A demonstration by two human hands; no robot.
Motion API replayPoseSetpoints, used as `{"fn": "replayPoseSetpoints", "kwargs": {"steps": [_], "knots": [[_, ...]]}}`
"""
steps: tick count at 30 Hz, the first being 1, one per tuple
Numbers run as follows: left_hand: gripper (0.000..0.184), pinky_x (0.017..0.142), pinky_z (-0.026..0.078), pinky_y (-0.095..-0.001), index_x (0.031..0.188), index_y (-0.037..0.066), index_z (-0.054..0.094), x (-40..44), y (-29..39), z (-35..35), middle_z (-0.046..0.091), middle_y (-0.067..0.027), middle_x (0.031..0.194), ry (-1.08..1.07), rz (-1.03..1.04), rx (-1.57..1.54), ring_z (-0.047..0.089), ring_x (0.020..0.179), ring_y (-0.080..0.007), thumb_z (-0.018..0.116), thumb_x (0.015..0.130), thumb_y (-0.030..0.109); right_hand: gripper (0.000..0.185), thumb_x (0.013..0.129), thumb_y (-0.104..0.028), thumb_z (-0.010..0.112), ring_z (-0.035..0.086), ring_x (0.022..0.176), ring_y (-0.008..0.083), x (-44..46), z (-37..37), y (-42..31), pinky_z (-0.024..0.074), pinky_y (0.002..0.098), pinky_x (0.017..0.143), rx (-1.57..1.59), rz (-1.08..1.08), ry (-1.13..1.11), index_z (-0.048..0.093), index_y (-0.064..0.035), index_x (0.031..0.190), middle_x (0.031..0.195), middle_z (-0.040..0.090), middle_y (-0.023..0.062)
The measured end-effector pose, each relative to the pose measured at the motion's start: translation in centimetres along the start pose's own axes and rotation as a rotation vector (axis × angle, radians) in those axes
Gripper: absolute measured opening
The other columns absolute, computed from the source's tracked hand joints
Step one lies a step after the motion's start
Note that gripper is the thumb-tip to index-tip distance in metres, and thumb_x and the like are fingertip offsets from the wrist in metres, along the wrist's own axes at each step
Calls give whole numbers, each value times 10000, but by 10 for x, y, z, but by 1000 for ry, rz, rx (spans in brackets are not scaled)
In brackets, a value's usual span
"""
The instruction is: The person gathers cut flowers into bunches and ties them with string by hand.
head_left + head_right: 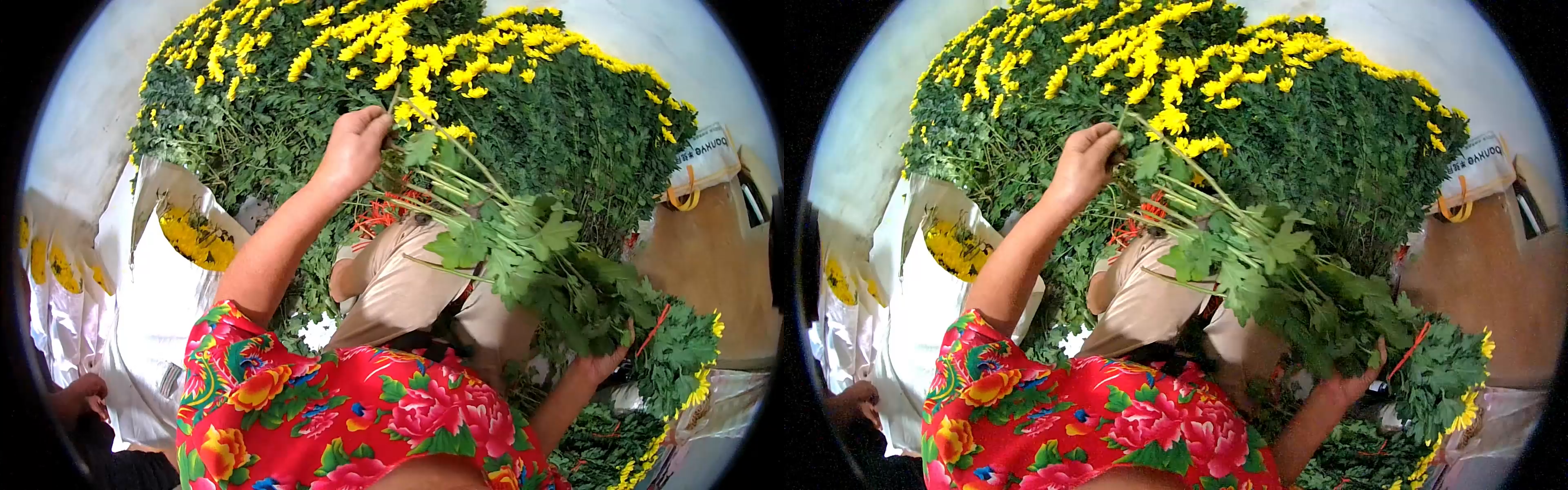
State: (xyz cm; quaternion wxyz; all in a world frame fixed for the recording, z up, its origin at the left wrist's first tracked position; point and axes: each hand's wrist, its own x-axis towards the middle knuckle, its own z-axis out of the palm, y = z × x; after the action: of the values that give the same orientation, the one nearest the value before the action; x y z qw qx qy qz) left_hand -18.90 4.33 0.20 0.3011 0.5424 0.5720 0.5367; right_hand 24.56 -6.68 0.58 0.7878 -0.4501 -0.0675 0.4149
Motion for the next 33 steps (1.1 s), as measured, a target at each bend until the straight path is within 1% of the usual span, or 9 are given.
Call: {"fn": "replayPoseSetpoints", "kwargs": {"steps": [2, 4, 8, 10, 16, 25, 27, 30, 33], "knots": [[181, 455, 342, -270, 953, 49, 627, 7, -5, -2, 577, 0, 728, -48, -310, -518, 437, 543, -107, 527, 975, 198, 500, 862, -331, 644, 565, 1120, 326, 8, -9, 1, 488, 501, 927, -9, -25, -23, 568, -39, 1261, 1272, 576, 138], [186, 464, 352, -279, 980, 42, 637, 30, -54, -11, 583, -21, 753, 104, -78, -254, 449, 561, -111, 530, 972, 194, 497, 837, -351, 663, 592, 1063, 309, 14, -16, 1, 518, 499, 866, -23, -52, -38, 586, -49, 1225, 1218, 603, 118], [187, 666, 497, -336, 1045, -1, 678, 47, -29, -54, 682, -108, 944, 539, -410, -315, 616, 770, -196, 584, 905, 80, 445, 877, -320, 602, 600, 1053, 308, -23, 13, -32, 519, 467, 864, -85, -112, 117, 586, -52, 1232, 1210, 606, 131], [271, 731, 455, -333, 1151, 5, 620, 99, -110, -107, 633, -116, 1056, 413, -250, -473, 572, 869, -185, 546, 945, 165, 435, 889, -321, 574, 602, 1048, 298, -27, 15, -67, 515, 465, 867, -65, -226, 27, 587, -70, 1244, 1208, 607, 133], [597, 1158, 300, -442, 1472, 109, 396, 114, -113, -90, 357, -113, 1526, -220, 169, 405, 359, 1394, -277, 503, 974, 420, 437, 940, -398, 559, 603, 1092, 295, -38, -42, -240, 502, 482, 949, -137, -783, 326, 601, -97, 1253, 1254, 615, 94], [423, 841, 478, -333, 1030, -15, 658, 48, -8, 105, 674, -96, 946, -1386, -233, 84, 604, 870, -183, 701, 852, 366, 452, 898, -325, 605, 612, 1047, 190, -273, -191, -429, 479, 328, 911, -1202, -778, 858, 647, -47, 1252, 1189, 657, 74], [373, 764, 477, -320, 944, -4, 656, 41, -24, 101, 654, -63, 836, -1087, -337, 88, 576, 780, -162, 715, 831, 347, 709, 790, -340, 739, 569, 1120, 228, -311, -227, -418, 415, 350, 1006, -1500, -968, 929, 510, 2, 1368, 1289, 593, 103], [356, 695, 468, -300, 1001, 18, 615, 61, -65, 99, 626, -47, 826, -1038, -408, 21, 548, 753, -123, 725, 836, 314, 724, 721, -255, 831, 595, 1034, 229, -329, -275, -358, 455, 367, 958, -1514, -949, 1154, 517, 31, 1306, 1182, 639, 112], [389, 722, 468, -310, 1060, 30, 572, 59, -48, 96, 620, -46, 875, -1163, -481, -50, 553, 768, -146, 730, 840, 309, 816, 632, -444, 842, 665, 992, 323, -312, -336, -296, 503, 400, 882, -1630, -820, 1552, 574, -37, 1286, 1083, 682, 219]]}}
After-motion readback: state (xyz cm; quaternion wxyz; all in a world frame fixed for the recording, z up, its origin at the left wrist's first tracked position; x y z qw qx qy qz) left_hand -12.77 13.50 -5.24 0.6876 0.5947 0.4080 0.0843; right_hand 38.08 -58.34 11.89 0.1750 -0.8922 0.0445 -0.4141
